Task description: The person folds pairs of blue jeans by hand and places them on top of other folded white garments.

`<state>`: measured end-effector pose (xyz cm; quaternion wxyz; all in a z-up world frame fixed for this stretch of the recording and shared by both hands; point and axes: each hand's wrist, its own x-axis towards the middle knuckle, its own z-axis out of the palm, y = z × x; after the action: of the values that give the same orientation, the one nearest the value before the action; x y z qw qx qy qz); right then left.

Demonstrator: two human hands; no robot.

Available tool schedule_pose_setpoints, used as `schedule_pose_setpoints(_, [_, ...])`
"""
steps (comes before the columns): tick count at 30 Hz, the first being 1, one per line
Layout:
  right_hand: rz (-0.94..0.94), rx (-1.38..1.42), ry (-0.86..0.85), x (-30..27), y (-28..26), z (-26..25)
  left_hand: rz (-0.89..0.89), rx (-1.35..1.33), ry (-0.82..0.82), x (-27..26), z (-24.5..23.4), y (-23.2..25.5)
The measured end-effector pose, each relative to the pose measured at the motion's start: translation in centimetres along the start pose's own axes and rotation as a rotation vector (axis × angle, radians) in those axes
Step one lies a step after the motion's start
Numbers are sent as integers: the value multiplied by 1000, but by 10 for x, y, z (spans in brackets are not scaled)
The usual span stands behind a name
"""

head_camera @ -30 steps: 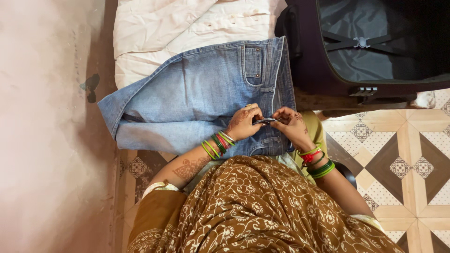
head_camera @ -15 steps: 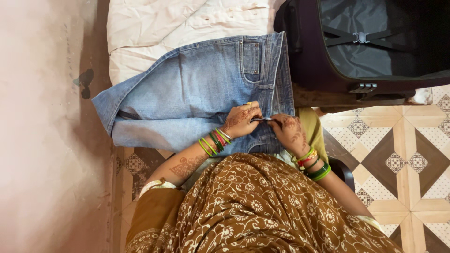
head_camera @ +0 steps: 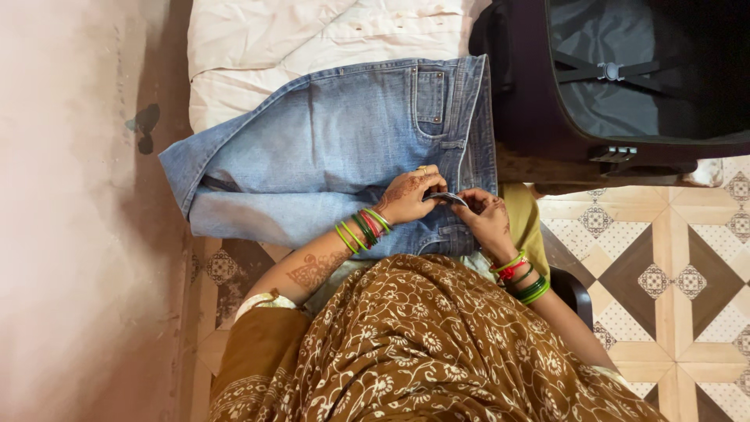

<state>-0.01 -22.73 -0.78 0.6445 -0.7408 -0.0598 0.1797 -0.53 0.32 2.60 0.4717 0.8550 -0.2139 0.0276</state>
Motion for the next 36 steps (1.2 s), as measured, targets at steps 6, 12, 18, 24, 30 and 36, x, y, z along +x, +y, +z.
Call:
schedule_pose_setpoints(6, [123,174,-37,5,6,-6,-2,33,38,-3,4,4])
schedule_pose_setpoints(12, [58,116,20,10,4,-1,15,60,88,-10,11,8])
schedule_pose_setpoints(18, [-179,-462,118,0,-42,5,19,108,102,-10,13,0])
schedule_pose_setpoints(24, [-85,-520,6,3,-67,-4,86,-11,96,-6,13,-8])
schedule_pose_setpoints(30, [-124,-526,63,3,-63,4,-10,-38,130,-7,19,-5])
schedule_pose_setpoints(36, [-163,-591,242,-8,-60,23,-13,-26,227,-9,28,-4])
